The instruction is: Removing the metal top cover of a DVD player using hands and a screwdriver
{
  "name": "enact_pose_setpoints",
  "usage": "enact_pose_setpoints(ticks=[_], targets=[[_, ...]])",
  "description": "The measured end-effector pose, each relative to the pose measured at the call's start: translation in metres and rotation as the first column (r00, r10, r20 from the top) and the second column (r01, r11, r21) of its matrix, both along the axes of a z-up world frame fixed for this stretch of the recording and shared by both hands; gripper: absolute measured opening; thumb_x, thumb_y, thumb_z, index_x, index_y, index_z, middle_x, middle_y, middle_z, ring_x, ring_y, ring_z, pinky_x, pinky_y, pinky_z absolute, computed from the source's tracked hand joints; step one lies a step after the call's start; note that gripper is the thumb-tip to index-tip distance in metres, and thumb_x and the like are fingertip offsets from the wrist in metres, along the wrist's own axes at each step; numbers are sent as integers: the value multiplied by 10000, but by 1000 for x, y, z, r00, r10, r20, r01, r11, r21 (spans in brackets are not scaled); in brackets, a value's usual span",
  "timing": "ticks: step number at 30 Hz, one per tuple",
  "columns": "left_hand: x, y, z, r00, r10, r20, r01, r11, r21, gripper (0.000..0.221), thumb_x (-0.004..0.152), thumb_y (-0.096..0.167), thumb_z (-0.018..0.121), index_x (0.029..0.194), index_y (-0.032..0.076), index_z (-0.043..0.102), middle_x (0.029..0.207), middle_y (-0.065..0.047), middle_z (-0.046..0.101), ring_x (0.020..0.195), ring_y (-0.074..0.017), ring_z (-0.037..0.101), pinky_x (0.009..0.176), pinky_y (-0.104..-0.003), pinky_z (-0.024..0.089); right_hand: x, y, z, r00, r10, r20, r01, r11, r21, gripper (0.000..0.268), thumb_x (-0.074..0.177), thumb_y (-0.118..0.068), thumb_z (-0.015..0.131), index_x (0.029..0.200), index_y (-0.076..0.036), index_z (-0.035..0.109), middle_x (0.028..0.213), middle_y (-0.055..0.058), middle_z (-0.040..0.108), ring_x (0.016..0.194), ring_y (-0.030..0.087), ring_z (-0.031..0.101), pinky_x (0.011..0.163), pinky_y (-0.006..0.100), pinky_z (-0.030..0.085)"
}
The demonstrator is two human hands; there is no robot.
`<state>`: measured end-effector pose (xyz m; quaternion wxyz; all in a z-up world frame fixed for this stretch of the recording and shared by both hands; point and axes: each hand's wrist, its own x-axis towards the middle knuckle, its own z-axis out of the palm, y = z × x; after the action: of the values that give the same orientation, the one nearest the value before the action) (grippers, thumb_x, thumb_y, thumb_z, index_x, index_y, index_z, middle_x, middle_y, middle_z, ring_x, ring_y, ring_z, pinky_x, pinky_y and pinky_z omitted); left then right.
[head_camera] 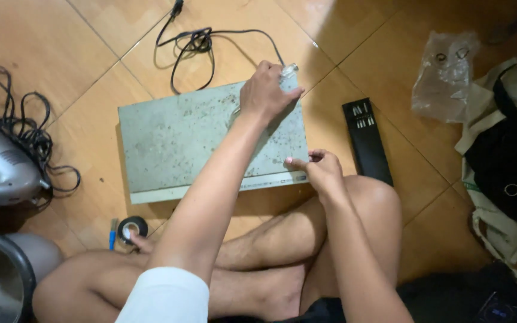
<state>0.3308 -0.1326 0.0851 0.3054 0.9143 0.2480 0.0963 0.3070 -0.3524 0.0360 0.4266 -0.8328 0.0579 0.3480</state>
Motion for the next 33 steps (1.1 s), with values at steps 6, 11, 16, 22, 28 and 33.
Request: enact_pose_setpoints(ticks=[6,11,16,22,28,33], targets=[[-85,35,-2,990,140,-18,-139,987,84,323,870,290,741,1190,262,709,1137,-1,650,1070,-316,715,904,-470,593,1,0,24,1000,14,19,-15,999,32,644,652,-290,970,1161,14,718,1075,188,736,1057,323,686,872,443,520],[-253,109,18,844,533,-56,-531,846,39,315,921,204,578,1197,104,695,1146,-180,690,1110,-421,662,964,-556,518,25,10,-5,999,41,-21,-38,994,101,673,722,-295,944,1230,43,661,1039,184,666,926,284,622,842,453,506],[-360,167,-57,632,692,-348,-745,666,-29,381,910,318,537,1132,77,731,994,-199,746,1018,-422,709,865,-534,556,29,22,14,998,46,47,-54,981,187,761,869,-354,902,1303,164,552,1141,238,578,982,277,550,850,434,524],[-351,160,-87,560,711,-425,-828,495,-264,409,854,486,639,1077,169,771,924,-132,760,973,-342,739,793,-470,586,34,19,-30,947,236,219,-196,962,-189,689,926,-634,769,1294,-57,690,1233,189,686,1180,415,627,989,563,442],[-340,140,-51,571,714,-405,-821,489,-294,453,951,398,566,1184,48,735,1113,-215,733,1167,-422,661,945,-520,534,9,27,-5,908,295,298,-220,940,-261,674,915,-611,723,1351,-100,666,1278,172,683,1258,352,596,1026,527,466],[-344,127,-43,606,689,-397,-794,500,-345,470,920,445,554,1117,65,749,1097,-195,742,1174,-411,659,960,-521,526,13,26,-14,819,272,505,-198,960,-197,511,954,-425,751,1230,0,681,1164,259,683,1134,494,618,924,607,465]])
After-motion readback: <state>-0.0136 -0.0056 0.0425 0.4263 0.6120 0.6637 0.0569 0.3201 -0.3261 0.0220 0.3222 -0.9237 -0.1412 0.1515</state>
